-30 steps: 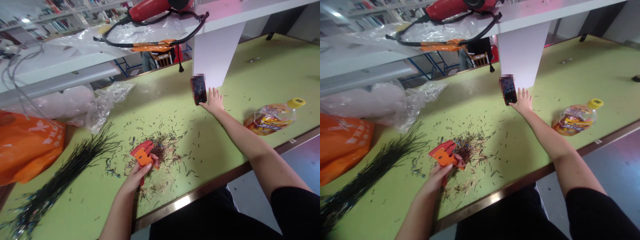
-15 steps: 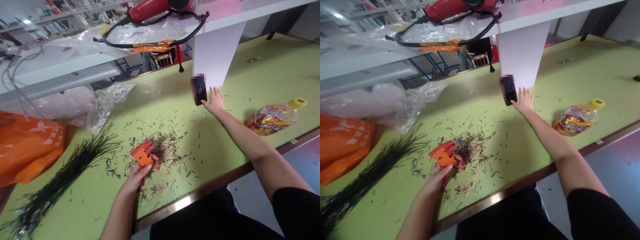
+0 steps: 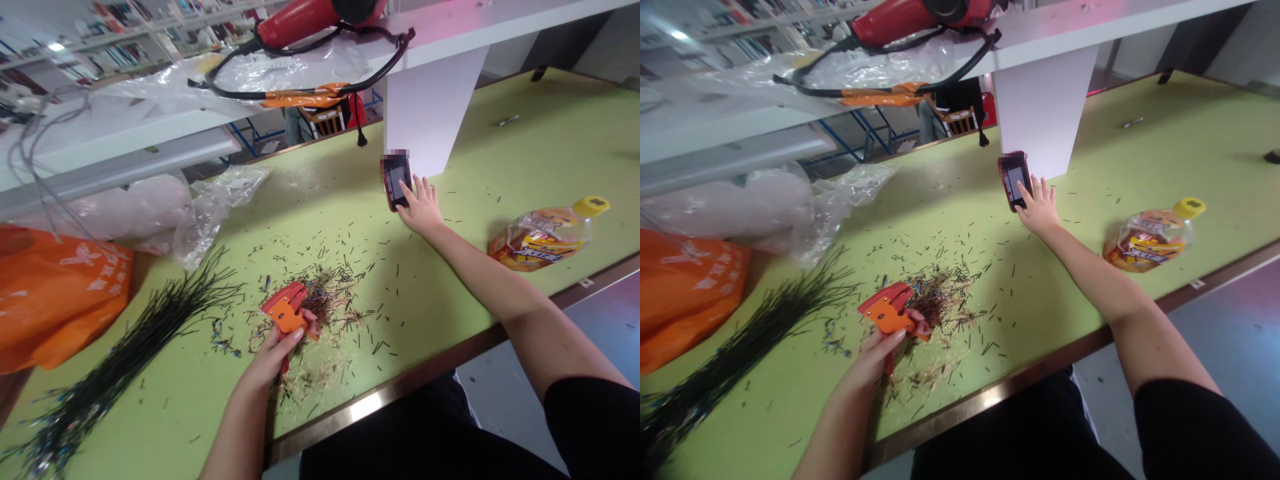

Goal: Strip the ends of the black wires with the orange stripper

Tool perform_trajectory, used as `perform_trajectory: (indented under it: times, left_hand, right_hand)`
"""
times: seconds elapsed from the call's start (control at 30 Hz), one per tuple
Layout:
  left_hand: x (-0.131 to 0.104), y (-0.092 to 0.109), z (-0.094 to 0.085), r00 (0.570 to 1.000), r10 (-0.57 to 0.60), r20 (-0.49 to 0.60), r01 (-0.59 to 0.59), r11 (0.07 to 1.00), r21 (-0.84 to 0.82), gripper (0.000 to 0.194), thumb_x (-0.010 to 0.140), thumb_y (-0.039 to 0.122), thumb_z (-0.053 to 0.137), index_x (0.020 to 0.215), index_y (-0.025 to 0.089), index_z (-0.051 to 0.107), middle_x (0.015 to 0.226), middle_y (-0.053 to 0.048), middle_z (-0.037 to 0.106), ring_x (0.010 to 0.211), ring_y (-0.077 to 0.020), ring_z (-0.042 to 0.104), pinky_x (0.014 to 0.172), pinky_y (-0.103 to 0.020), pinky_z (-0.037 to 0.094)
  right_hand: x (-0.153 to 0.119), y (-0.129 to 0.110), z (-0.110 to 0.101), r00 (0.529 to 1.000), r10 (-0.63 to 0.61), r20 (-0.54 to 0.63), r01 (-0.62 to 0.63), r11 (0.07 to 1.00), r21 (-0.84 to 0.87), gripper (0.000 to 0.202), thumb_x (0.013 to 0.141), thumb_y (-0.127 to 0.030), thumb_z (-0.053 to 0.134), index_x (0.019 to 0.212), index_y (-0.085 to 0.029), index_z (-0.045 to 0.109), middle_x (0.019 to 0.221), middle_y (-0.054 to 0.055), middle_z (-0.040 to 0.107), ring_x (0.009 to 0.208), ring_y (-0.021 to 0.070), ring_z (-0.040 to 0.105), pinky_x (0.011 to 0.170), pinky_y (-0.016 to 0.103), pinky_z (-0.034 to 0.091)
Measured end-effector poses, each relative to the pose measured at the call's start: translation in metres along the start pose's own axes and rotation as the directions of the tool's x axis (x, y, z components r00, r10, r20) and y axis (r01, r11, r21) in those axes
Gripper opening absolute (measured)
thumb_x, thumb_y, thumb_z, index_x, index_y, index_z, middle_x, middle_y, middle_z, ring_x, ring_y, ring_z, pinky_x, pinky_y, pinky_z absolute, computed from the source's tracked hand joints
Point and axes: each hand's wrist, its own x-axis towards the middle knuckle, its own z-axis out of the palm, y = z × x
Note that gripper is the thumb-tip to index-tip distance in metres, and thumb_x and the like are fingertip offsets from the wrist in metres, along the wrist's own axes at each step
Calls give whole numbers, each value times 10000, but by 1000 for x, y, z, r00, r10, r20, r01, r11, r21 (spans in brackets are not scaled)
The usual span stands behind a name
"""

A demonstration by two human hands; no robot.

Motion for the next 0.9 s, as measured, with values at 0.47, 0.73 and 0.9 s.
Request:
perform_trajectory:
  times: [0.47,0.73,0.9]
  left_hand:
    - [-1,-7,-3,1000,19,13,-19,1000,-19,411,862,523,818,1111,202,751,918,-76,711,924,-271,677,917,-414,558]
    - [0,-13,-9,999,21,35,-21,1000,-17,422,878,513,809,1131,182,741,932,-77,705,939,-263,672,931,-407,556]
    - [1,-12,-8,999,29,39,-28,999,-20,443,876,539,801,1127,180,738,904,-75,696,939,-272,676,915,-404,556]
  right_hand:
    - [4,-1,5,999,47,5,-47,999,-8,804,1058,-483,447,1771,-221,185,1853,111,31,1684,478,-22,1326,706,2]
    - [6,8,3,997,78,-18,-78,997,2,766,1084,-459,397,1770,-191,185,1850,132,23,1682,481,-23,1325,694,23]
    - [5,7,4,998,55,-29,-55,998,4,763,1086,-449,403,1770,-189,188,1848,145,39,1684,476,-13,1332,678,29]
